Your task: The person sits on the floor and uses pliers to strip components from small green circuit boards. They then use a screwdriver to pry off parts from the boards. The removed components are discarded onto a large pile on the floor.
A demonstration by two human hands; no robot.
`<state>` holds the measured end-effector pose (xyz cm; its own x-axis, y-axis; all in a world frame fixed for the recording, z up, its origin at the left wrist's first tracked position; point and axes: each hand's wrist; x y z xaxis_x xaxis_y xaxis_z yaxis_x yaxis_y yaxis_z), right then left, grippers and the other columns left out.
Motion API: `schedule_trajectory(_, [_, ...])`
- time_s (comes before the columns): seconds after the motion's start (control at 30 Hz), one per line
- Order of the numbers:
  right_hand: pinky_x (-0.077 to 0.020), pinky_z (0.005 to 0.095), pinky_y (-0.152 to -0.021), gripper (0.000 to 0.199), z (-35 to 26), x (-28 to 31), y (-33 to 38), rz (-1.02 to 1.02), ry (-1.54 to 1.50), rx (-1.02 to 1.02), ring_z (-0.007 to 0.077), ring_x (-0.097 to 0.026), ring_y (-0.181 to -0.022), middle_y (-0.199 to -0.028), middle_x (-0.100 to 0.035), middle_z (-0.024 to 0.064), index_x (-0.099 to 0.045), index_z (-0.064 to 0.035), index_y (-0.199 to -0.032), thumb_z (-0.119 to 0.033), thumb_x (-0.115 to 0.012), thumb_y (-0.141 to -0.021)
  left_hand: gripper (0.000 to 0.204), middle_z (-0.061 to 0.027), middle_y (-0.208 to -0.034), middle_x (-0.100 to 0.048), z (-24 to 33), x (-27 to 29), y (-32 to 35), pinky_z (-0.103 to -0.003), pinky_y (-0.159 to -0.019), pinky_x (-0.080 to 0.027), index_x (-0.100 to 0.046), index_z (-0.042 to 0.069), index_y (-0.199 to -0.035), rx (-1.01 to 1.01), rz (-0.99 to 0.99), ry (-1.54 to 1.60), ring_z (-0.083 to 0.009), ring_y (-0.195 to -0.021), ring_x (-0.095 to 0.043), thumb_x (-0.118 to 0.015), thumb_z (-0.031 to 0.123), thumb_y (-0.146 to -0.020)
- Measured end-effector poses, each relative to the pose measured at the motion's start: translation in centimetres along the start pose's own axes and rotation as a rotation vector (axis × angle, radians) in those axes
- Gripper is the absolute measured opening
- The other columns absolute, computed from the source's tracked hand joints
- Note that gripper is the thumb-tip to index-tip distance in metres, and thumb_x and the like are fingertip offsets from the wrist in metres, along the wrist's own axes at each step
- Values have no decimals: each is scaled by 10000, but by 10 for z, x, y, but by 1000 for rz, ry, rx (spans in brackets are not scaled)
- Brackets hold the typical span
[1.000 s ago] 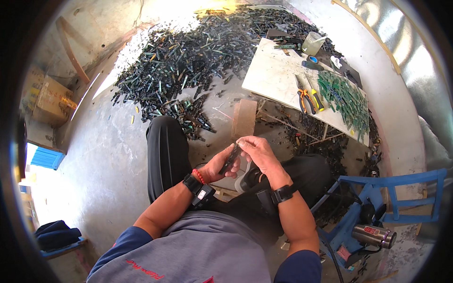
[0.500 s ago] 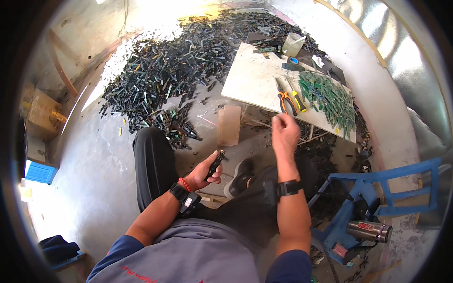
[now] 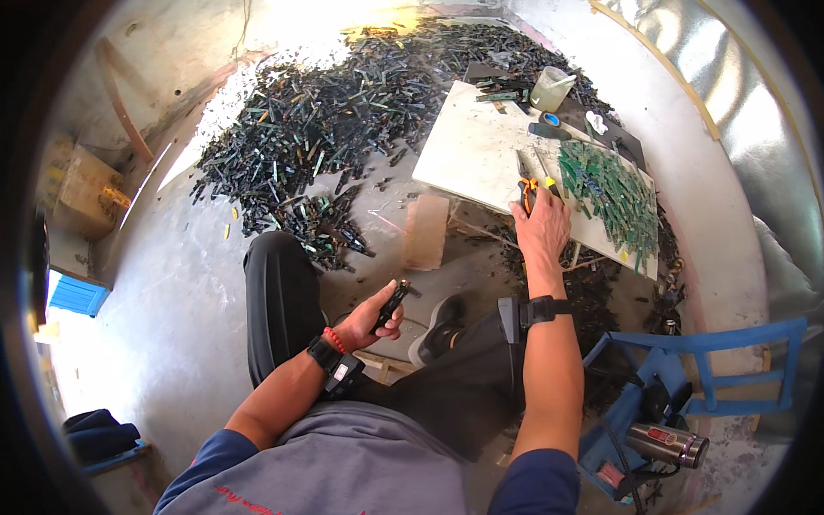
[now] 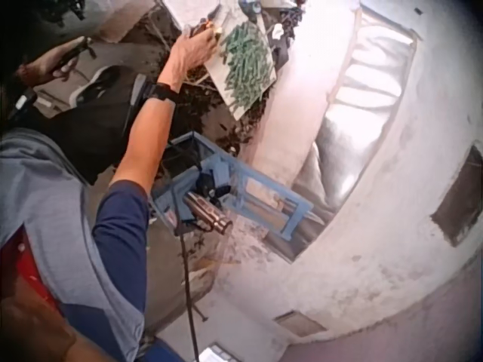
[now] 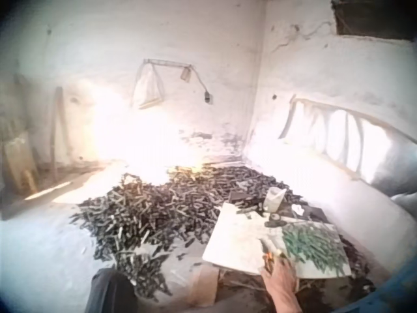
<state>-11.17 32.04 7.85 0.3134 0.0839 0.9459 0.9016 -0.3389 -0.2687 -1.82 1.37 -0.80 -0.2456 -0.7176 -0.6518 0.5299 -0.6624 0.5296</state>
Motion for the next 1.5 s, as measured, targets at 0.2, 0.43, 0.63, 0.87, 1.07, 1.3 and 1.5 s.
schedule_trajectory(0.2, [-492, 426, -781, 432, -6, -3, 4, 72, -378, -137, 325, -626, -807, -856, -656, 164, -638, -10, -1109, -328, -693, -822, 575, -26, -585, -424, -3, 12, 0, -303, -501, -340, -485, 66, -731, -46, -54, 45, -131, -428, -302, -375, 560, -1003])
schedule_trajectory(0.43, [-442, 277, -642, 504, -18, 49, 99, -469, -1863, -451, 143, -558, -796, -961, -614, 60, -574, -7, -1210, -416, -554, -916, 619, -9, -545, -415, 6, -3, 11, -294, -519, -367, -474, 76, -656, -73, 59, -3, -112, -389, -285, -351, 572, -1006])
schedule_trajectory(0.63, [-472, 321, -692, 524, -57, 43, 194, -901, -2281, -510, 182, -556, -819, -957, -578, 100, -535, 39, -1200, -220, -555, -745, 556, -14, -588, -443, 2, 3, 8, -297, -514, -369, -488, 83, -728, -65, 17, -13, -111, -391, -294, -373, 547, -1011])
schedule_trajectory(0.87, [-414, 228, -504, 327, -71, 35, 227, -996, -1524, -467, 155, -663, -778, -916, -632, 74, -563, -28, -1120, -94, -520, -802, 542, -29, -600, -429, 9, -8, 13, -294, -502, -344, -491, 75, -751, -97, 90, -13, -119, -408, -285, -388, 541, -1008])
schedule_trajectory(1.07, [-506, 371, -722, 421, -73, 12, 241, -842, -933, -116, 281, -665, -893, -923, -647, 164, -521, 31, -1195, -143, -532, -813, 532, -23, -594, -404, 7, -4, 16, -283, -476, -317, -500, 64, -776, -134, 100, -74, -115, -416, -276, -386, 527, -1013])
schedule_trajectory(1.3, [-465, 478, -852, 408, -85, 19, 239, -712, -609, -44, 442, -596, -967, -978, -632, 255, -523, 23, -1171, -174, -543, -814, 559, -16, -570, -375, 7, -4, 18, -275, -467, -297, -496, 60, -744, -162, 113, -105, -115, -419, -272, -388, 541, -1008])
schedule_trajectory(1.5, [-464, 492, -854, 371, -86, 15, 242, -653, -534, 2, 448, -591, -974, -1025, -618, 259, -501, 5, -1137, -181, -541, -819, 586, -9, -557, -353, 4, -1, 17, -272, -473, -291, -495, 55, -732, -196, 114, -172, -117, -425, -275, -383, 563, -1001])
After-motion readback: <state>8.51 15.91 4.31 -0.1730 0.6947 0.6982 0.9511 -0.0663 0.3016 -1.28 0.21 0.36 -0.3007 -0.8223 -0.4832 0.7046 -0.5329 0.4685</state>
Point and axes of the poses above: each hand's wrist, its own y-axis away from the middle knuckle, its own x-axis out of the back of the hand, z = x × y
